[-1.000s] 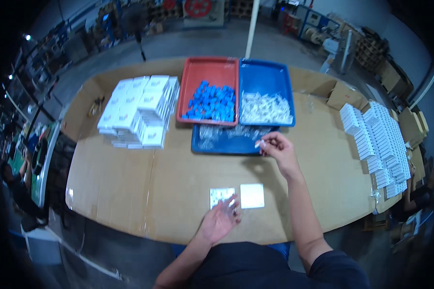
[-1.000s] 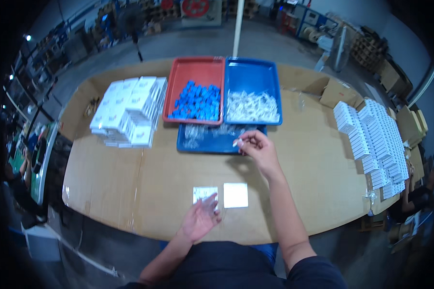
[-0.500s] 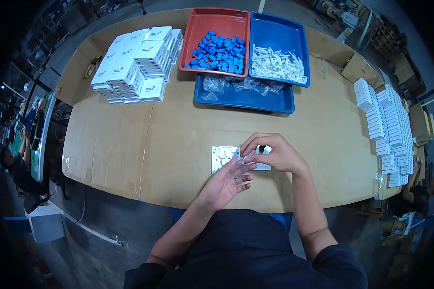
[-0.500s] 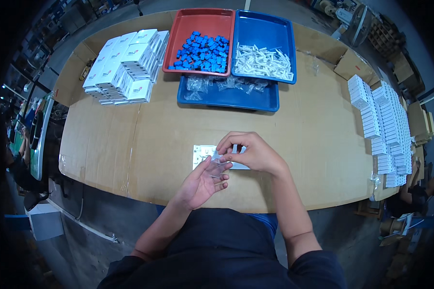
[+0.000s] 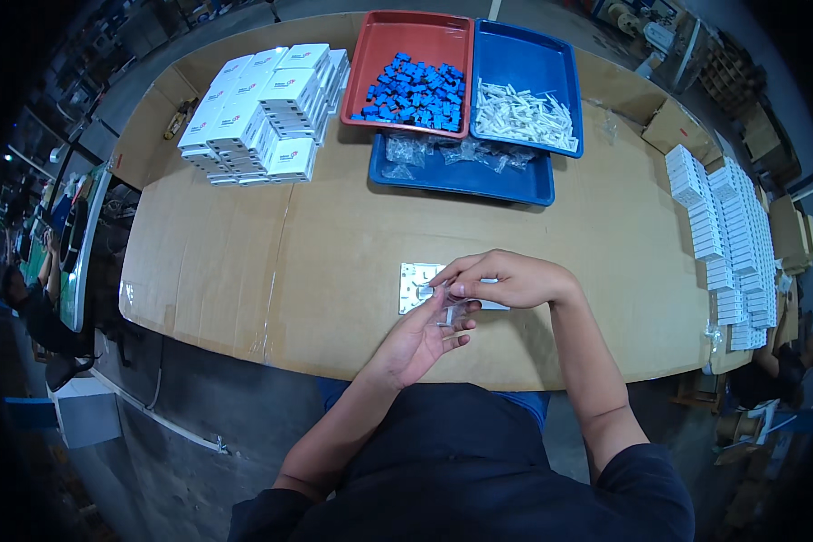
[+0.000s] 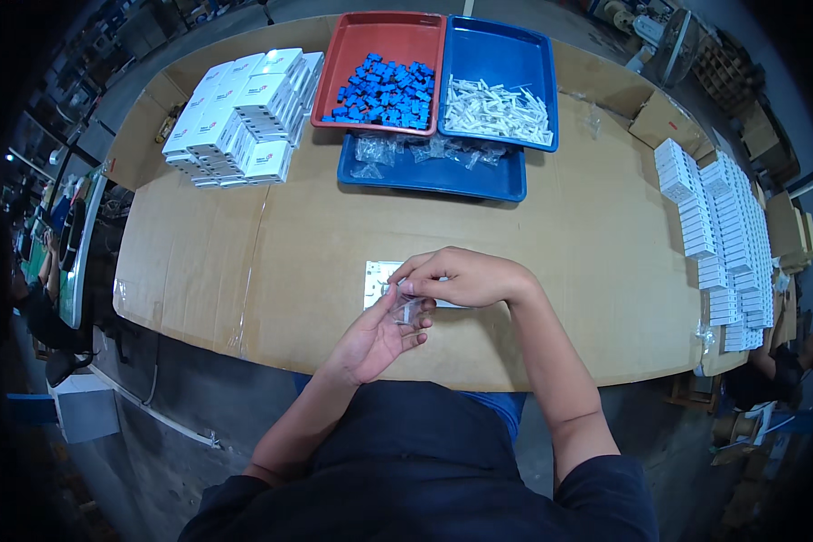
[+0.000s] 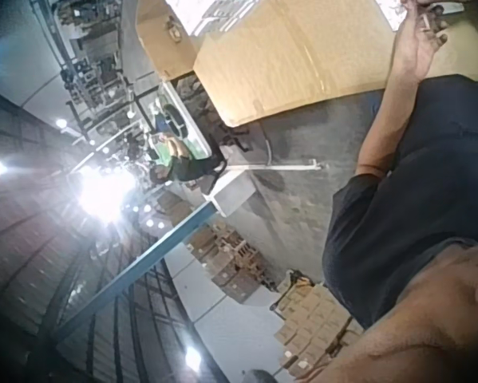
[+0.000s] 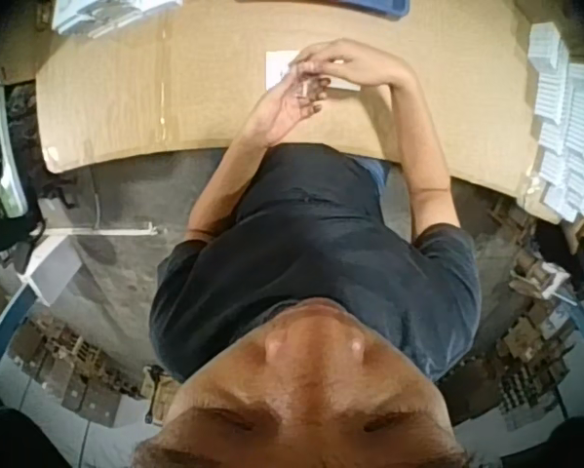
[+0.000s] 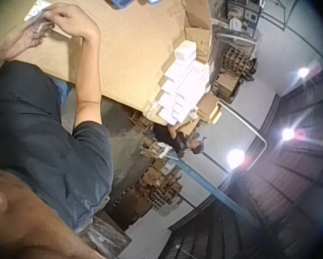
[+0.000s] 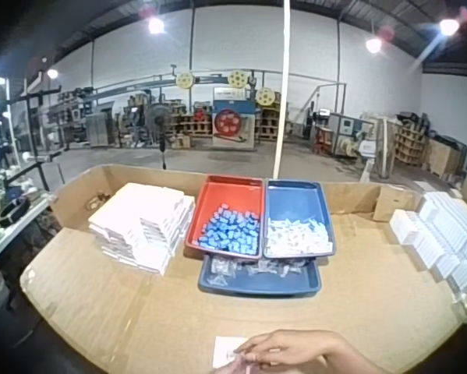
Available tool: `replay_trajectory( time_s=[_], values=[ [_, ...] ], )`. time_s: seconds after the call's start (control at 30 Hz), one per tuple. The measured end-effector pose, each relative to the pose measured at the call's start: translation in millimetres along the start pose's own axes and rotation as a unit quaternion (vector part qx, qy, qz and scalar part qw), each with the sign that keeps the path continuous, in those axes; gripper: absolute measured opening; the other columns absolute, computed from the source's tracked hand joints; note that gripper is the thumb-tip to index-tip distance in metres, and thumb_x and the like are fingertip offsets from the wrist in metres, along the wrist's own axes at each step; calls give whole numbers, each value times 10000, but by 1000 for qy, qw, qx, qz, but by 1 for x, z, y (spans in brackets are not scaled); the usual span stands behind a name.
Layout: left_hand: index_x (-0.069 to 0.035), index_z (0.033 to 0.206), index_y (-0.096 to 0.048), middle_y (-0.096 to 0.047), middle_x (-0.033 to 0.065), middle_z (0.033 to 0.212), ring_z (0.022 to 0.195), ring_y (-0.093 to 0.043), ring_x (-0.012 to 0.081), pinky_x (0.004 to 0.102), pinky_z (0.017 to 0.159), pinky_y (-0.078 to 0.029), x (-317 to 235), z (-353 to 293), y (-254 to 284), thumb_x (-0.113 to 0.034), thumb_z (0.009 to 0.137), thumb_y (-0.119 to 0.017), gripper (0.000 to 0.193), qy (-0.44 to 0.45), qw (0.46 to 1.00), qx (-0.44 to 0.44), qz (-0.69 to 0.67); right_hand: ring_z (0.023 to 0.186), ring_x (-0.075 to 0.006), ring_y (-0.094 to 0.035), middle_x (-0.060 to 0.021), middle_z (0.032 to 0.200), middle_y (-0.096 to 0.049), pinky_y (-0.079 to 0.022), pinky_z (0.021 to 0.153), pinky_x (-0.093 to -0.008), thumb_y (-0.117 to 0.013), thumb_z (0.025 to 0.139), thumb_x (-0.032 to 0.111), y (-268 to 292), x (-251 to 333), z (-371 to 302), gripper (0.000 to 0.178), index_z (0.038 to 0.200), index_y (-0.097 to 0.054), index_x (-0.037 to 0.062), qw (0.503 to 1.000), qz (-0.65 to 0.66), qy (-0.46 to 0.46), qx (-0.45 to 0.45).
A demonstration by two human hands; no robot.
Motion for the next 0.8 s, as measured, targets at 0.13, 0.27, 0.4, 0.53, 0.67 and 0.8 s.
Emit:
replay_trajectory(
  time_s=[0.13, 0.27, 0.4, 0.53, 0.67, 0.8],
  values=[
    [-110, 1348, -560, -662, 64, 1227, 1115, -655, 203, 382, 964, -548, 6, 5, 11, -422, 1136, -415, 404, -27, 999, 14, 25, 1190, -223, -649, -140, 1379, -671, -507, 1028, -374, -546, 1105, 259, -12, -5, 7, 361, 1226, -725, -29, 999, -35, 11, 12],
    [-97, 1351, -556, -656, 72, 1224, 1127, -653, 212, 379, 965, -544, -2, 1, -3, -414, 1137, -414, 408, -33, 999, 25, 19, 1213, -237, -638, -154, 1361, -679, -492, 1042, -362, -531, 1111, 316, -8, -9, 1, 413, 1214, -728, -31, 1000, 12, 9, -20],
    [-90, 1357, -550, -648, 75, 1240, 1133, -654, 227, 379, 967, -539, 1, 6, 6, -390, 1140, -410, 395, -35, 999, 24, 17, 969, -260, -692, -158, 1174, -734, -534, 928, -369, -512, 1114, 386, -8, -10, 4, 489, 1229, -696, -51, 997, -18, 59, -46],
    [-88, 1375, -537, -643, 73, 1253, 1137, -654, 231, 380, 976, -534, 0, 7, 9, -373, 1140, -413, 390, -45, 998, 21, 27, 961, -265, -688, -163, 1127, -747, -535, 917, -368, -516, 1111, 385, -12, -10, 8, 487, 1205, -705, -54, 998, -40, 45, -29],
    [-82, 1378, -535, -647, 78, 1256, 1136, -657, 229, 380, 985, -530, -1, 9, 6, -361, 1137, -424, 385, -39, 999, 28, 23, 1133, -237, -659, -143, 1331, -684, -519, 981, -361, -527, 1113, 335, -4, -10, 5, 445, 1167, -725, -60, 997, -15, 56, -49],
    [-70, 1358, -551, -667, 91, 1233, 1112, -667, 221, 382, 986, -534, 5, 9, 13, -351, 1131, -438, 378, -36, 999, 4, 38, 871, -159, -664, -112, 1113, -704, -558, 800, -331, -513, 1118, 363, -24, -19, 13, 469, 1180, -710, -57, 999, 32, -6, 21]
  ],
)
Point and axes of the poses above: each hand's wrist, its own z-axis towards the middle knuckle, its own y-axis out of the back of the hand, x = y × z, the point moved 3 cm from there along z, towards the middle knuckle
